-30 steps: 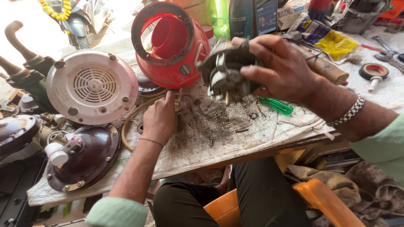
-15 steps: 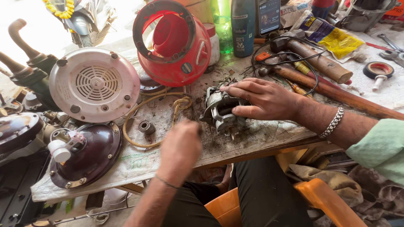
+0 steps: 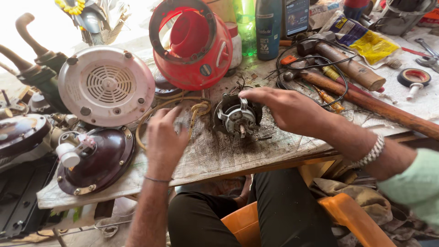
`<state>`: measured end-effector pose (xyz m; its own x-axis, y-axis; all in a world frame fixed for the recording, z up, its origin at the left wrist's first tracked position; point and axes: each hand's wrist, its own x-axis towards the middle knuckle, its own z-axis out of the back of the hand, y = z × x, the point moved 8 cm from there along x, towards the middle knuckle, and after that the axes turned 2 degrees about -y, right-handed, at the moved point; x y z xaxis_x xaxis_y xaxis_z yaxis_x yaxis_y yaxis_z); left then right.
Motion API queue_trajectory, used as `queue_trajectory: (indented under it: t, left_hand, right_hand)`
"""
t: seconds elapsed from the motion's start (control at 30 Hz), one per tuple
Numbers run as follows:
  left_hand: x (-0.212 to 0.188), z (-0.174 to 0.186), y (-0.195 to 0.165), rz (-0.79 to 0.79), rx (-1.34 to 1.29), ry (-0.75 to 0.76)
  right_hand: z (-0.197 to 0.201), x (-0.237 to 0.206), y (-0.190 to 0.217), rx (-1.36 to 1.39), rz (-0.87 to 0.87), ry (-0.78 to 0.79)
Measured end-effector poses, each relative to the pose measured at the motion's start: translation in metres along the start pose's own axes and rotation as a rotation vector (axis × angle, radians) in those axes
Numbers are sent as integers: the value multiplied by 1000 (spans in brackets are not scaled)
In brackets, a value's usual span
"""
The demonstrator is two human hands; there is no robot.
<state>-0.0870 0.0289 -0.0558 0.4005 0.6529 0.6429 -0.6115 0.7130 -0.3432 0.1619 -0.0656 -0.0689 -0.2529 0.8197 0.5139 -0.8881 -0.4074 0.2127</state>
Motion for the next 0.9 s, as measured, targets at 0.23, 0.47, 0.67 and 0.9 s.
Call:
queue_trajectory:
  t: [0.23,0.47,0.67,0.9]
  left_hand:
    - [-13,-30,-81,-154,-395,-82]
    - [-24,-49,-78,-14,-514,-112]
    - [-32,-36,-78,-148,-295,-239]
    - [-36,-38,-75,-78,-317,-207]
  right_hand:
    - [32,-31,11,299,-310,-333]
    - [26,-29,16,179,-448,-140]
    - [23,-27,22,250,-421,-207]
    - [12,-22,20,279,-386,-304]
